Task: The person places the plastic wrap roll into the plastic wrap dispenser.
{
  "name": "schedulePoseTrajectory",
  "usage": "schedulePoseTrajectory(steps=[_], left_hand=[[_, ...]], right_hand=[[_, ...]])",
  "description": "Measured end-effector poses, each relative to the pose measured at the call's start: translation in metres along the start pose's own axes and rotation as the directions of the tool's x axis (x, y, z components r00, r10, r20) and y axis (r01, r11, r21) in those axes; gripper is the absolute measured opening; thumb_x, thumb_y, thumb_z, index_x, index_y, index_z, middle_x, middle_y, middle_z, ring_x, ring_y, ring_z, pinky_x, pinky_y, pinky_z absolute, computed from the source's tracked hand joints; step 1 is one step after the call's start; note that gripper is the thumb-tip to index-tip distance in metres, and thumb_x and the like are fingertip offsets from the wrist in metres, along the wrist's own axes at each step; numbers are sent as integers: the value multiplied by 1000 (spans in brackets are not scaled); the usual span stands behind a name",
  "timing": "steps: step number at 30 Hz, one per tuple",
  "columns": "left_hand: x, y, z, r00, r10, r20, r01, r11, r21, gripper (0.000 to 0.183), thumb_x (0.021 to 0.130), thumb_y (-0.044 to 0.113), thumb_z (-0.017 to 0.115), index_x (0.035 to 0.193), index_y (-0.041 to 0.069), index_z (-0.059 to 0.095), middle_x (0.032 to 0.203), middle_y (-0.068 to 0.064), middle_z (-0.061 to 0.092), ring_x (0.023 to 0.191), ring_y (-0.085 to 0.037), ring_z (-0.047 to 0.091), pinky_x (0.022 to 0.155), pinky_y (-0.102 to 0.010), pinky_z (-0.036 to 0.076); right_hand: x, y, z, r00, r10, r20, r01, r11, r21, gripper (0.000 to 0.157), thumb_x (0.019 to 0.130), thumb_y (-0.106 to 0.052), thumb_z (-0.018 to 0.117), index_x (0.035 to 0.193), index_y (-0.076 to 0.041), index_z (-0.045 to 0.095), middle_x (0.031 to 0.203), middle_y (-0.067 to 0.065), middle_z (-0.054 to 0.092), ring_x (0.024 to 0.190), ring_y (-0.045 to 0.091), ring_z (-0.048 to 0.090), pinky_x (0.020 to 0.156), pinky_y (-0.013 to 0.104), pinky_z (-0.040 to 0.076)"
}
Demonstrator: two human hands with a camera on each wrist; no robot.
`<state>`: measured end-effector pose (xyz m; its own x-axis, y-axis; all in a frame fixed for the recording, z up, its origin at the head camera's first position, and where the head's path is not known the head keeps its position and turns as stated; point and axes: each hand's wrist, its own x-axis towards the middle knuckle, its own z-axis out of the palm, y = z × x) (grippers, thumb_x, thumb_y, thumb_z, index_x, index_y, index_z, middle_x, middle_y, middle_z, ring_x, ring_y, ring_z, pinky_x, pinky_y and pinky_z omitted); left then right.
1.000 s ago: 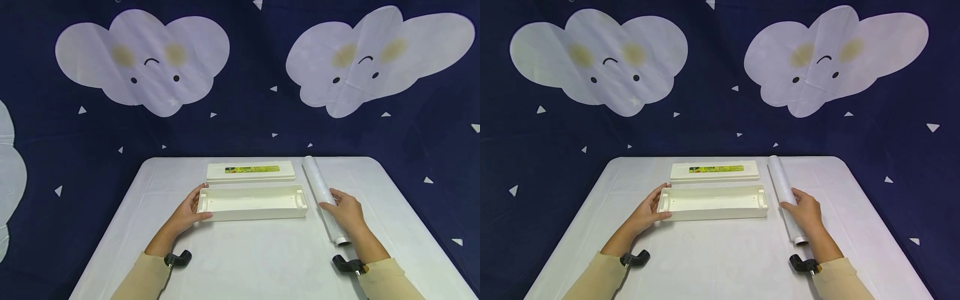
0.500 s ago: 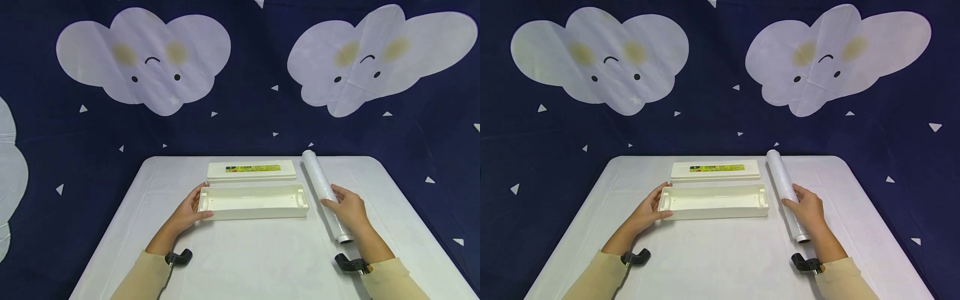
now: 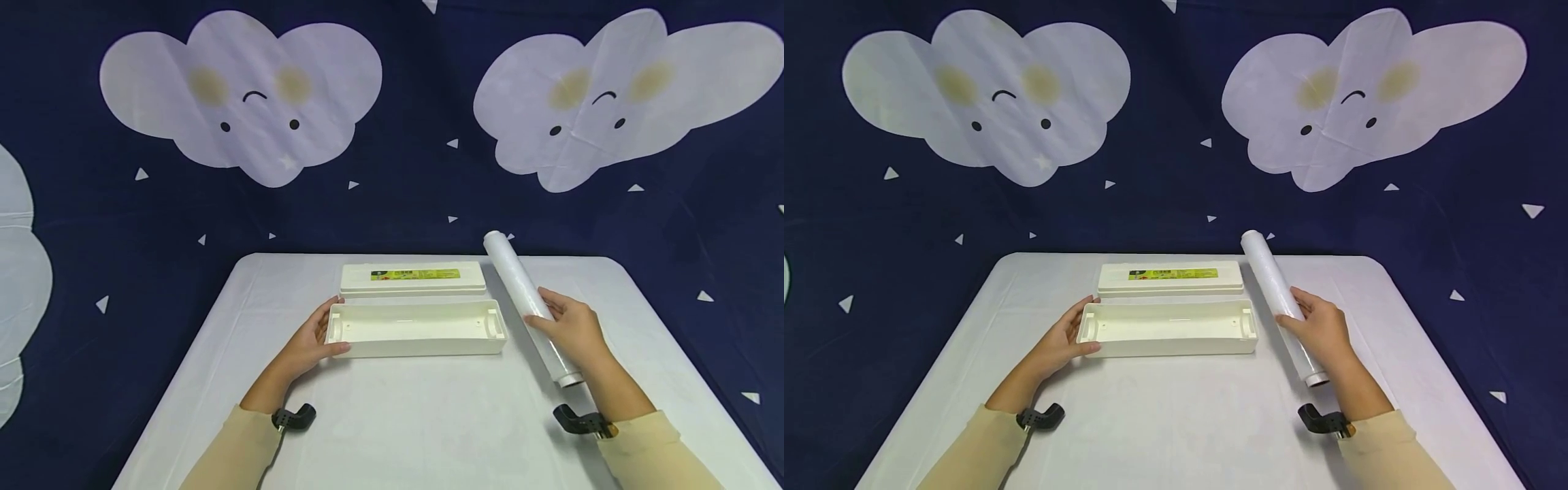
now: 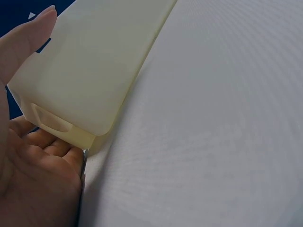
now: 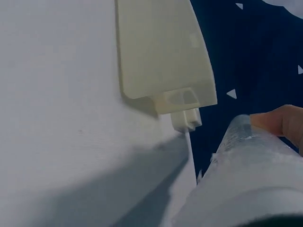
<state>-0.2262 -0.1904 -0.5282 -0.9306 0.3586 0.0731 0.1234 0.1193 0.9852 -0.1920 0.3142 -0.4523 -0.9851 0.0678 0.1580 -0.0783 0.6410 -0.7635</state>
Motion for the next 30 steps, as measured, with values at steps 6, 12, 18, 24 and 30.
schedulePoseTrajectory(steps=[6,12,18,24,30], left_hand=[[0,2,-1,1000,12,11,-11,1000,-21,110,82,-1,90,167,7,21,170,-12,27,154,-31,27,119,-31,32],[1,3,-1,1000,15,15,-15,999,-39,110,81,-3,90,167,5,21,170,-12,27,155,-30,26,118,-29,32],[1,3,0,1000,13,14,-12,999,-31,111,81,-1,91,167,5,22,170,-12,27,155,-29,24,117,-21,30],[0,3,-1,1000,18,18,-18,999,-35,110,81,-1,90,167,5,21,170,-13,27,155,-29,26,117,-22,32],[-1,4,-1,1000,9,13,-8,1000,-30,109,82,-3,89,167,6,22,170,-13,27,155,-29,26,117,-21,31]], right_hand=[[6,-14,-4,994,-107,35,105,993,56,70,90,-10,87,146,13,53,142,30,57,128,43,57,87,7,47],[9,-25,-4,984,-155,85,144,982,118,71,90,-13,87,148,10,53,144,27,57,131,42,55,89,8,48],[11,-31,0,979,-164,123,148,980,130,70,90,-14,87,148,8,54,144,26,58,130,40,57,88,10,50],[13,-36,2,973,-163,161,147,983,107,70,91,-14,87,149,7,54,143,25,58,128,40,59,86,11,52],[15,-40,7,966,-166,196,147,983,111,70,90,-13,87,149,7,54,141,24,60,127,38,60,85,13,53]])
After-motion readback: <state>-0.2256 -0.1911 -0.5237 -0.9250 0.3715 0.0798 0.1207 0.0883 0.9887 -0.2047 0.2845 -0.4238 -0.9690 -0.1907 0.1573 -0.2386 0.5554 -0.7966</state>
